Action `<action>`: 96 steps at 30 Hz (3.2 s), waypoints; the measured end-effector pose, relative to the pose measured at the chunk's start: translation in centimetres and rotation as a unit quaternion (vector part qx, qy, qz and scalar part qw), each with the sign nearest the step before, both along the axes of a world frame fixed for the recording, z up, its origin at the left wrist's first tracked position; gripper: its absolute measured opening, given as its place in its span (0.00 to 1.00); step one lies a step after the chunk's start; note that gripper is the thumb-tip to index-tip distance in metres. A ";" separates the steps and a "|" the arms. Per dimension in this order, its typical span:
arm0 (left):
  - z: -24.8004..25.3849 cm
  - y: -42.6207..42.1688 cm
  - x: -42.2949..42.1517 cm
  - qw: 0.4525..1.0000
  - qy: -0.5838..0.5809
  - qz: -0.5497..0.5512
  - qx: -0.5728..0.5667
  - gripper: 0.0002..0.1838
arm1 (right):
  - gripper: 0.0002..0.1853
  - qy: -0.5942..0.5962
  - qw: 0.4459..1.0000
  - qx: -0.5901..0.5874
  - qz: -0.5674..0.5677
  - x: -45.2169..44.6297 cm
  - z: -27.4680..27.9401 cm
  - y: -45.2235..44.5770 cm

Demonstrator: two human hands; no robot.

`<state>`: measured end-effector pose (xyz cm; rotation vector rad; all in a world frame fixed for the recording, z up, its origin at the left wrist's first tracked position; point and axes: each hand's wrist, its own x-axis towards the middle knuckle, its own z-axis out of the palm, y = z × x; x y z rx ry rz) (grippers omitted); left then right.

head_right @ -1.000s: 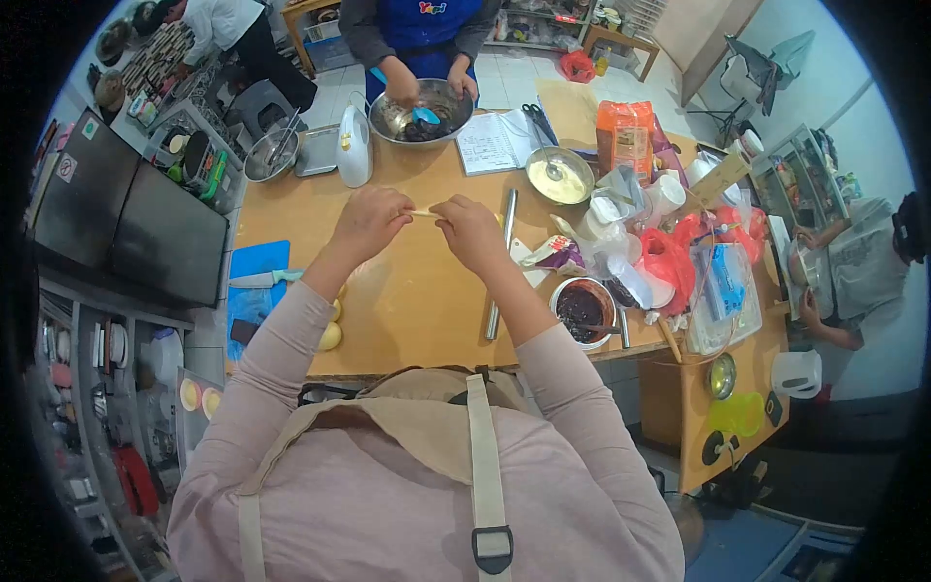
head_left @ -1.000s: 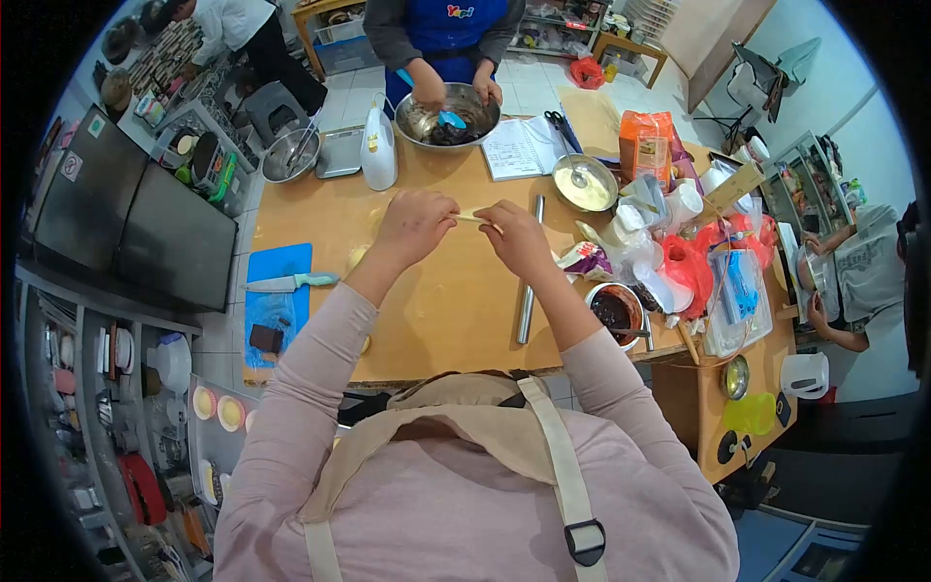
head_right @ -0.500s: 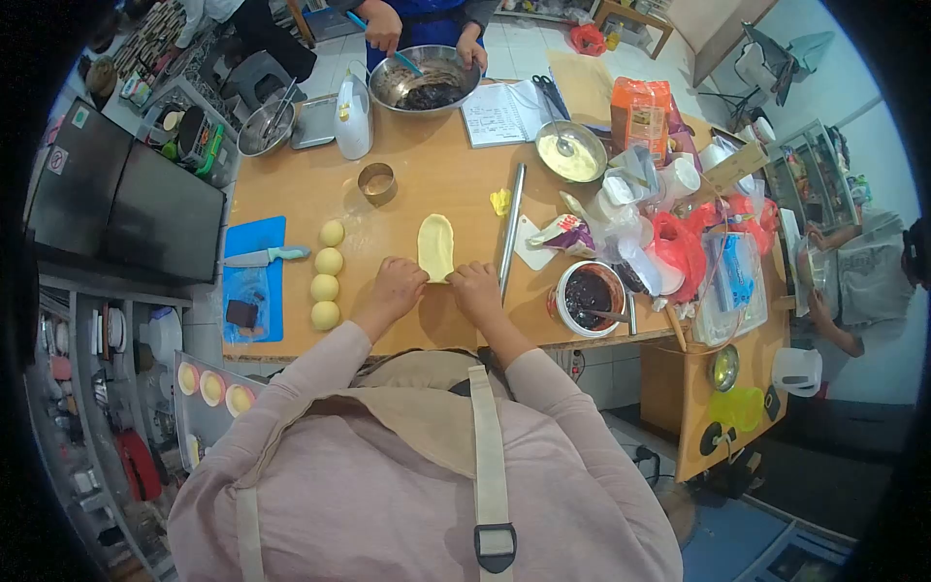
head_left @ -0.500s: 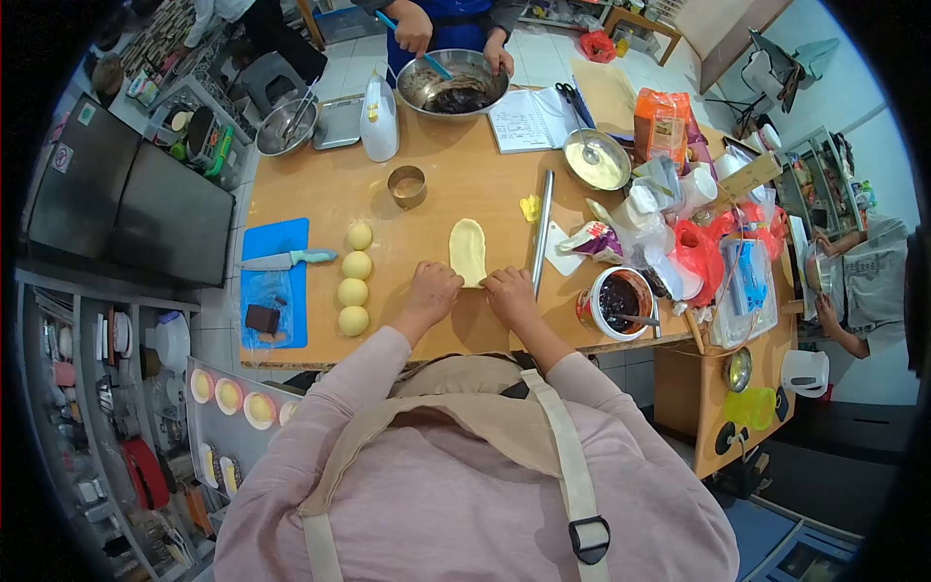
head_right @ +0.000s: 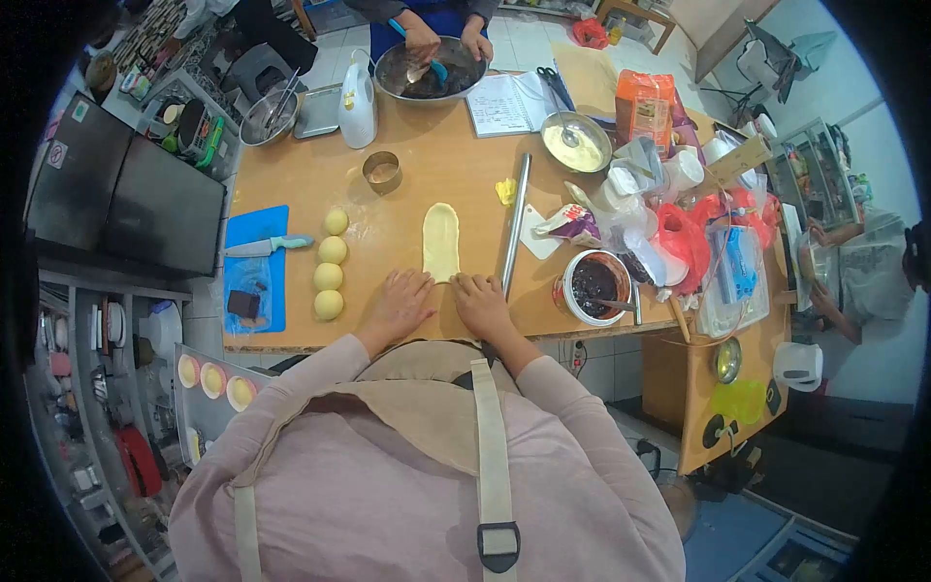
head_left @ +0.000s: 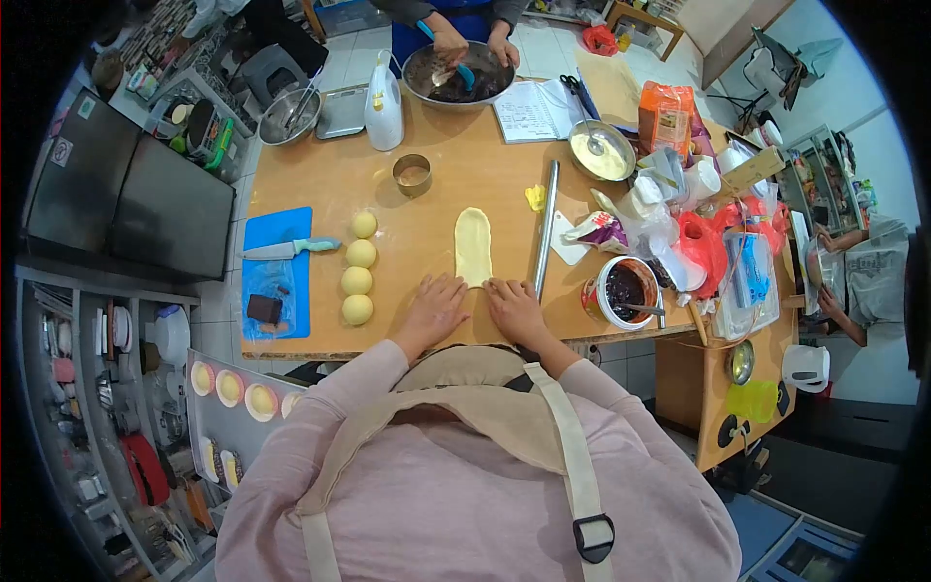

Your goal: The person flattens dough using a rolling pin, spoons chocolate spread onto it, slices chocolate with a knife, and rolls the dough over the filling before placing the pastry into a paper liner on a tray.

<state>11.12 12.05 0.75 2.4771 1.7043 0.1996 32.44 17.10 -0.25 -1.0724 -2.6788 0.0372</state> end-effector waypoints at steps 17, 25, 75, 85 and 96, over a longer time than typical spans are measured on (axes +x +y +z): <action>-1.4 -2.0 0.3 1.000 0.000 0.026 -0.014 0.42 | 0.24 -0.046 0.993 -0.106 -0.017 -0.3 1.6 -1.7; -0.7 -1.9 0.3 0.999 0.012 0.023 -0.047 0.42 | 0.21 -0.041 0.998 -0.046 -0.025 -1.3 -0.4 -2.1; -2.2 -2.6 -0.4 0.999 0.037 -0.036 0.013 0.46 | 0.24 -0.064 0.996 -0.061 -0.017 -2.0 0.5 -2.4; -2.3 -2.8 -0.6 0.998 0.037 -0.036 0.029 0.45 | 0.22 -0.065 0.997 -0.041 0.025 -2.9 -0.2 -2.3; -1.7 -2.5 -0.9 0.999 0.015 -0.036 0.024 0.39 | 0.19 -0.088 0.993 -0.055 0.053 -3.1 -0.7 -1.9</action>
